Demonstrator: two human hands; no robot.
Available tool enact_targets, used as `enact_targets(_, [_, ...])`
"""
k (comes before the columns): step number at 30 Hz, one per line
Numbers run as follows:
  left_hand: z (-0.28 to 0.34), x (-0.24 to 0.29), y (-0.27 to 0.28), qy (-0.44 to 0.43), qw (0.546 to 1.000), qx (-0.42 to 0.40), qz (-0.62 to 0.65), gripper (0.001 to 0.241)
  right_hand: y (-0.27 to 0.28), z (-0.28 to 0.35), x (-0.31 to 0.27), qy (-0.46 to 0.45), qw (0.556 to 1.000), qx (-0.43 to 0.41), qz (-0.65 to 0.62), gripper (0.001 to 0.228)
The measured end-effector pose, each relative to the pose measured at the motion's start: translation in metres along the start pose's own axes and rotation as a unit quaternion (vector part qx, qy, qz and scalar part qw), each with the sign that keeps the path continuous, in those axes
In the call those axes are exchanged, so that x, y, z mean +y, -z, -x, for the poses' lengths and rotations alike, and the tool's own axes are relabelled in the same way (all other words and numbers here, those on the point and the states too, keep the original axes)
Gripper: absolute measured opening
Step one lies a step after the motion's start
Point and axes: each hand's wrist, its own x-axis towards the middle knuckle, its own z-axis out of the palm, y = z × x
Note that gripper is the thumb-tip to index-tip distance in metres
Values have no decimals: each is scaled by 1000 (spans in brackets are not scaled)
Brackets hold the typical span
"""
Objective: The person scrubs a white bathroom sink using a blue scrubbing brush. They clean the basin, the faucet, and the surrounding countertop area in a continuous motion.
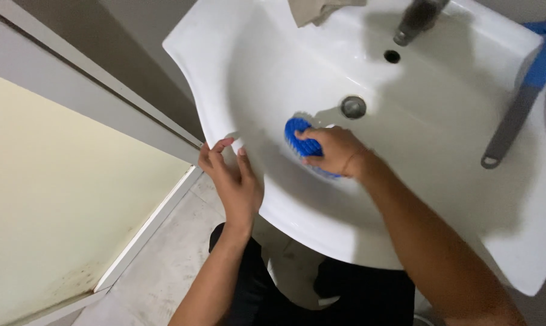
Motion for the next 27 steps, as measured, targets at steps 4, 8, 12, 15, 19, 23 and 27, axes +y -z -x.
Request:
enact_targets(4, [4, -10, 3, -19, 1000, -1, 6, 18, -17, -10, -4, -53, 997, 43, 47, 52])
enact_targets(8, [5, -32, -7, -55, 998, 15, 2, 15, 20, 28, 3, -19, 998, -49, 31, 52])
enact_targets(12, [2, -35, -2, -28, 999, -8, -28, 21, 38, 43, 0, -64, 993, -103, 6, 52])
enact_targets(15, [-14, -41, 2, -16, 997, -37, -60, 29, 15, 15, 12, -36, 999, -22, -17, 55])
enact_targets(19, [-51, -53, 1, 17, 998, -48, -47, 56, -31, -31, 28, -42, 997, 53, 42, 61])
enact_targets(23, [-94, -72, -4, 83, 984, -91, -133, 63, 21, 23, -8, -53, 995, -74, 48, 58])
enact_targets(27, [-84, -45, -7, 101, 973, -93, -184, 61, 8, 13, 25, -87, 991, -100, 33, 66])
